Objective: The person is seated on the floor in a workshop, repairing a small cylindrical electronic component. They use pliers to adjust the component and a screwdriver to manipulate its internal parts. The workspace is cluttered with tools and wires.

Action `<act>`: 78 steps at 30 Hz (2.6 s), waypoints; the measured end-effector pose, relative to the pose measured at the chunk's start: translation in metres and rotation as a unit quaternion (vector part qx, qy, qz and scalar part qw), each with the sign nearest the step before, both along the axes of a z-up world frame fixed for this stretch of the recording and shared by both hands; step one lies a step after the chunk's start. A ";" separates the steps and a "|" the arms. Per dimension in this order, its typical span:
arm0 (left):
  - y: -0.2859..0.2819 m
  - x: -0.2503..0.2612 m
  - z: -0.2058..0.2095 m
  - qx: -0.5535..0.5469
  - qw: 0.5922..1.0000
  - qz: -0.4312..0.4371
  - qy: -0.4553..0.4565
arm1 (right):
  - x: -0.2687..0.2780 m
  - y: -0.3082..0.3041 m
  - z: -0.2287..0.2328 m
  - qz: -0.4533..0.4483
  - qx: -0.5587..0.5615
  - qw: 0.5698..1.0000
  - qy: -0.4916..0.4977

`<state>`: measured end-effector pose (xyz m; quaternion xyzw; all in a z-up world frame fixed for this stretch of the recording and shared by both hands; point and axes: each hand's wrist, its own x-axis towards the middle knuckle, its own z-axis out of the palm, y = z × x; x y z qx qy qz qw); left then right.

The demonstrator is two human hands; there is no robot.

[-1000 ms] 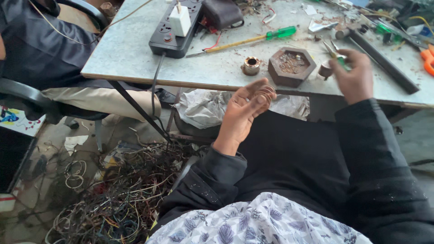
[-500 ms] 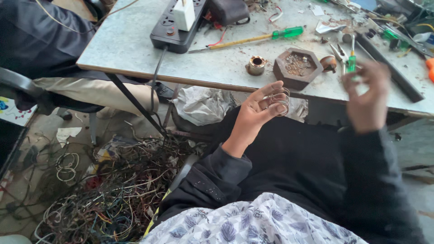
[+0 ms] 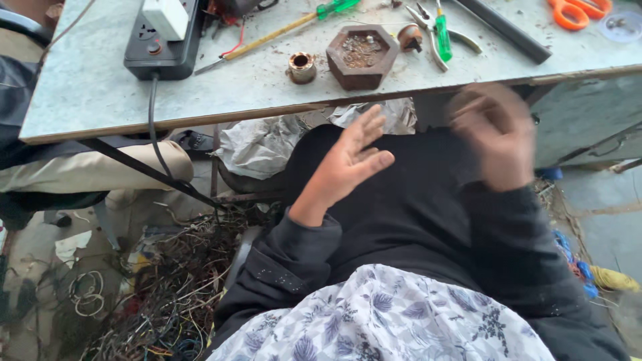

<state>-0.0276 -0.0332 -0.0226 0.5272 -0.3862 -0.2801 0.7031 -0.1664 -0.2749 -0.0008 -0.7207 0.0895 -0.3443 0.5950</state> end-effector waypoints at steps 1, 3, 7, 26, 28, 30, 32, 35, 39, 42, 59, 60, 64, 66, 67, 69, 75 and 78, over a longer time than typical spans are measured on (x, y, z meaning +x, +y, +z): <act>0.000 0.002 -0.002 -0.013 1.000 -0.014 0.025 | -0.005 -0.026 -0.011 -0.047 0.098 0.993 -0.047; -0.001 0.008 -0.008 -0.038 0.996 -0.038 0.070 | -0.007 -0.084 -0.038 -0.096 0.137 0.977 -0.132; -0.009 0.019 -0.023 -0.041 0.990 -0.044 0.128 | -0.018 -0.158 -0.100 -0.250 0.328 0.909 -0.059; -0.032 0.053 -0.108 -0.012 0.936 -0.017 0.351 | 0.011 -0.164 -0.172 -0.225 0.395 0.890 -0.023; -0.031 0.053 -0.109 -0.013 0.935 -0.022 0.352 | 0.011 -0.163 -0.173 -0.236 0.409 0.881 -0.029; -0.029 0.053 -0.111 -0.013 0.935 -0.021 0.355 | 0.005 -0.161 -0.174 -0.290 0.151 0.944 0.055; -0.028 0.054 -0.111 -0.021 0.934 -0.023 0.355 | -0.005 -0.159 -0.174 -0.313 -0.393 0.839 0.209; -0.029 0.055 -0.111 -0.028 0.932 -0.025 0.362 | -0.012 -0.155 -0.173 -0.252 -0.235 0.912 0.224; -0.027 0.053 -0.109 -0.026 0.931 -0.021 0.363 | -0.009 -0.151 -0.170 -0.267 -0.025 0.949 0.164; -0.026 0.052 -0.108 -0.030 0.931 -0.022 0.362 | 0.000 -0.154 -0.165 -0.254 0.380 0.885 0.089; -0.028 0.054 -0.113 -0.028 0.933 -0.020 0.357 | 0.005 -0.142 -0.137 -0.050 0.512 0.855 -0.065; -0.028 0.054 -0.113 -0.028 0.933 -0.020 0.357 | 0.003 -0.139 -0.135 -0.104 0.280 0.954 0.019; -0.028 0.054 -0.114 -0.032 0.934 -0.023 0.354 | -0.011 -0.128 -0.128 -0.262 -0.363 0.869 0.212; -0.029 0.054 -0.113 -0.034 0.933 -0.028 0.356 | -0.013 -0.130 -0.125 -0.284 -0.426 0.805 0.299; -0.030 0.054 -0.114 -0.030 0.933 -0.024 0.357 | -0.012 -0.132 -0.124 -0.282 -0.412 0.807 0.315; -0.029 0.054 -0.115 -0.022 0.934 -0.014 0.356 | -0.009 -0.133 -0.124 -0.267 -0.232 0.904 0.240; -0.030 0.054 -0.115 -0.025 0.934 -0.018 0.356 | -0.004 -0.127 -0.121 -0.259 -0.198 0.935 0.141; -0.030 0.054 -0.115 -0.018 0.935 -0.011 0.354 | -0.002 -0.119 -0.114 -0.239 -0.254 0.936 0.045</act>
